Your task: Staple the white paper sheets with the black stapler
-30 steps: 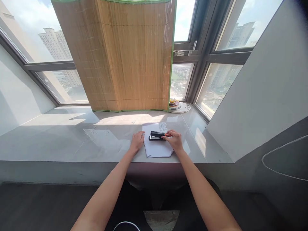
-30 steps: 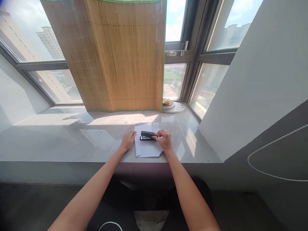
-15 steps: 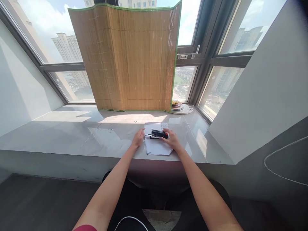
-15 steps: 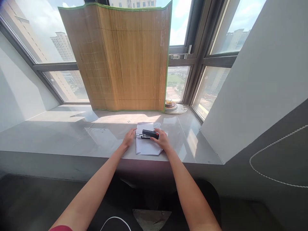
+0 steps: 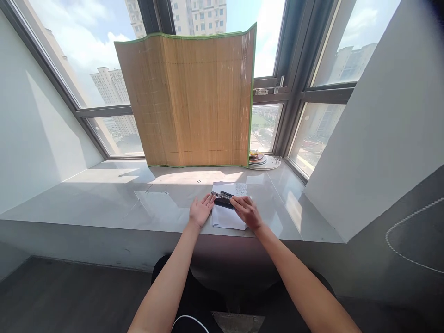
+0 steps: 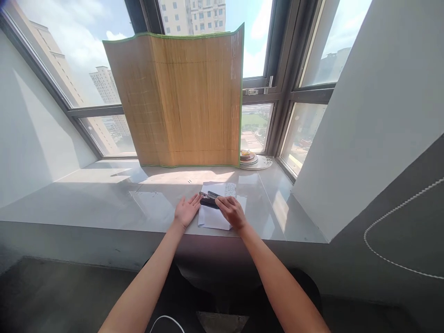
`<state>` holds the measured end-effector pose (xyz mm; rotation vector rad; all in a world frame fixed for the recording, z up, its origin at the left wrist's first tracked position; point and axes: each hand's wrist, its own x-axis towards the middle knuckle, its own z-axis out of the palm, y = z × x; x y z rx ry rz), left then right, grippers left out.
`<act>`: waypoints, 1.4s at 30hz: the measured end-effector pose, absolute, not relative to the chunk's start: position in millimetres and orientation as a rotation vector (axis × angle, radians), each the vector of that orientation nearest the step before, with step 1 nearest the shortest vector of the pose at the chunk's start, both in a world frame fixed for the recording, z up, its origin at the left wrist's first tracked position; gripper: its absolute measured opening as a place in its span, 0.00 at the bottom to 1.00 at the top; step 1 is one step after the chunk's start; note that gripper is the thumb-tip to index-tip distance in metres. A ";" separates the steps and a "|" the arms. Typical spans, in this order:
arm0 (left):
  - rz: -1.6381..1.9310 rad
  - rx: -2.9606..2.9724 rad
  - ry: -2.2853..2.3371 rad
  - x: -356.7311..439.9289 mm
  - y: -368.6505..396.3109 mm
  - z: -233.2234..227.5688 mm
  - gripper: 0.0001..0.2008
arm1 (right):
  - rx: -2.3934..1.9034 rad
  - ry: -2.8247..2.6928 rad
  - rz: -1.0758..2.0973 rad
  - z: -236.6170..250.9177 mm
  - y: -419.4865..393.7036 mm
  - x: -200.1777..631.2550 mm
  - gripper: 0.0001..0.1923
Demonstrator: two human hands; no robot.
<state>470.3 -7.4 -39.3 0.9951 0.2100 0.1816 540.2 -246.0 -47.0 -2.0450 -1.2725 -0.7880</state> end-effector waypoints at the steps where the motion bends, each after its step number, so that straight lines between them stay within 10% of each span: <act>1: 0.145 0.933 0.207 469.8 -7.0 -39.6 0.31 | -2.055 -1.358 -0.811 -46.5 -245.0 537.6 0.18; 10: 0.079 0.456 0.264 472.5 -5.9 -39.7 0.26 | -2.102 -1.474 -1.207 -51.7 -243.2 532.1 0.20; 23: 0.347 0.965 0.270 479.9 -19.1 -56.9 0.09 | -2.086 -0.598 -0.385 -50.1 -249.8 557.0 0.11; 32: 0.246 1.441 0.006 468.6 -32.6 -49.4 0.32 | -2.164 -0.708 -0.305 -46.8 -248.8 553.5 0.09; 42: 0.093 1.661 -0.210 459.4 -39.4 -42.0 0.31 | -2.064 -1.364 -0.946 -51.4 -243.6 533.9 0.14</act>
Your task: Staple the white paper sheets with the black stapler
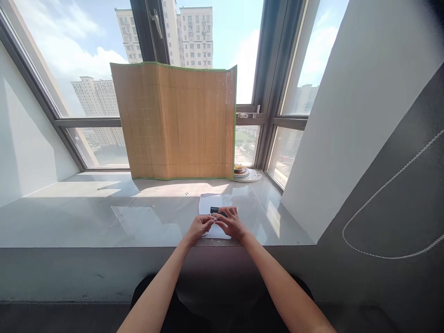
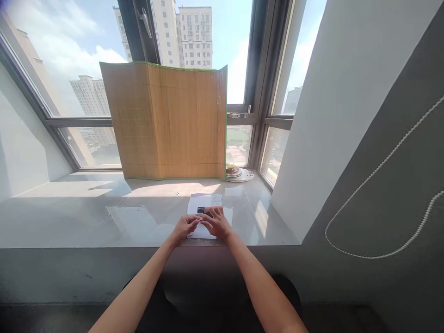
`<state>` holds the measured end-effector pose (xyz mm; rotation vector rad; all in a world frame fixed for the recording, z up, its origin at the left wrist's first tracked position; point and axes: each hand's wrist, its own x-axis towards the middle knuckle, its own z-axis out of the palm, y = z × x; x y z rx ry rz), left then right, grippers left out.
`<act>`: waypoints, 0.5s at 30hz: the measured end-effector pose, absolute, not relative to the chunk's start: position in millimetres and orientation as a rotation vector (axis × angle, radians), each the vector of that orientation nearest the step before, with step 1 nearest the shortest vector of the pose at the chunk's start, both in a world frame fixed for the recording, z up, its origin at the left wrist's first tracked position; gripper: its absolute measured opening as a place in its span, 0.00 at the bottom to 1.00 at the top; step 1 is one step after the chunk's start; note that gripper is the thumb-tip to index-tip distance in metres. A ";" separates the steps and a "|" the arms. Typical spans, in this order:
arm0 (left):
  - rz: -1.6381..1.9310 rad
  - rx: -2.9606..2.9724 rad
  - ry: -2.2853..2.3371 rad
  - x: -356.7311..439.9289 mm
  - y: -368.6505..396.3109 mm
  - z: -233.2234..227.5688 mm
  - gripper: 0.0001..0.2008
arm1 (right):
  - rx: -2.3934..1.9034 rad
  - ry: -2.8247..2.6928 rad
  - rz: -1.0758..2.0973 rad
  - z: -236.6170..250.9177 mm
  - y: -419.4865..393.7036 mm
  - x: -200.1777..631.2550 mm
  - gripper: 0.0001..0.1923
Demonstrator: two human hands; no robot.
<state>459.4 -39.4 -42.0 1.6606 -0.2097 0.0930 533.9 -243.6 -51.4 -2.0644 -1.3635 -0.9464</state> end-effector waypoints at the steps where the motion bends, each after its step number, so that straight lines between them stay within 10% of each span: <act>1: 0.084 1.685 -0.230 459.2 -39.3 -41.9 0.32 | -2.062 -1.409 -0.979 -51.8 -242.4 533.1 0.12; 15: 0.140 1.705 -0.222 457.6 -41.5 -37.6 0.30 | -2.149 -1.368 -0.838 -50.4 -242.9 529.4 0.12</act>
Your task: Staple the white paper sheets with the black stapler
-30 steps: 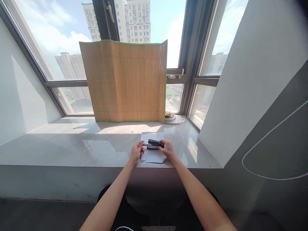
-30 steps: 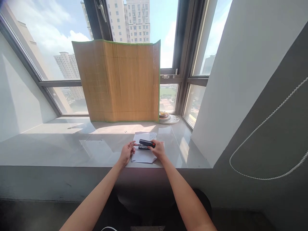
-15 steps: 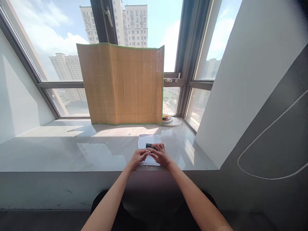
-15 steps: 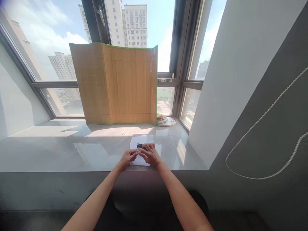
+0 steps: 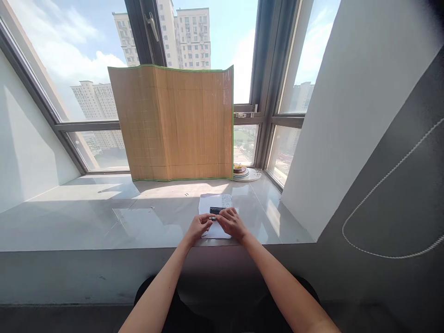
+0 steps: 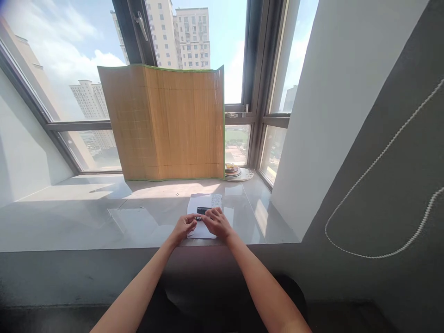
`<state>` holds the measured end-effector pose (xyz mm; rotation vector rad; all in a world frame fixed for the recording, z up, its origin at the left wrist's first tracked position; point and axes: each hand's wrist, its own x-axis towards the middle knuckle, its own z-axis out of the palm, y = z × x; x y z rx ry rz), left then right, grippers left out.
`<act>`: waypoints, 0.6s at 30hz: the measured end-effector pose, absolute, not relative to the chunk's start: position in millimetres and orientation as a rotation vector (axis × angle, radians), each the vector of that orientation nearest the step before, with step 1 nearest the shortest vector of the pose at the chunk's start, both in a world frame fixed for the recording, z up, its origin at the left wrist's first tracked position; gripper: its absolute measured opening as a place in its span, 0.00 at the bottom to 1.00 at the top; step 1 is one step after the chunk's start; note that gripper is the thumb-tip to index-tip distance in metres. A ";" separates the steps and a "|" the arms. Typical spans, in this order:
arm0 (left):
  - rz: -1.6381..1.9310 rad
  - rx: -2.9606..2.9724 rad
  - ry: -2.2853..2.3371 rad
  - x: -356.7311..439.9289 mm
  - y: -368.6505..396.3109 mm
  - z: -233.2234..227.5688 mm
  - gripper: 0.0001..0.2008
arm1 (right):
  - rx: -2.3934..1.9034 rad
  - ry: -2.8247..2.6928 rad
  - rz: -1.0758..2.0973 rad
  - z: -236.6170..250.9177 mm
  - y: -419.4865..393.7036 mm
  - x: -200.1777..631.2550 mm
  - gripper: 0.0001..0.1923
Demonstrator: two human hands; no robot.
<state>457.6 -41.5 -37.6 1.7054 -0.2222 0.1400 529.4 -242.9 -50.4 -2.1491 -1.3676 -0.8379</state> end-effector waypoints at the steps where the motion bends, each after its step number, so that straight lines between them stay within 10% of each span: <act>1: 0.166 1.705 -0.207 457.3 -42.0 -37.3 0.30 | -2.139 -1.275 -0.834 -50.4 -243.5 531.1 0.12; 18: 0.022 1.861 -0.259 456.6 -39.7 -41.4 0.35 | -2.431 0.329 -0.197 -9.2 -273.5 665.2 0.18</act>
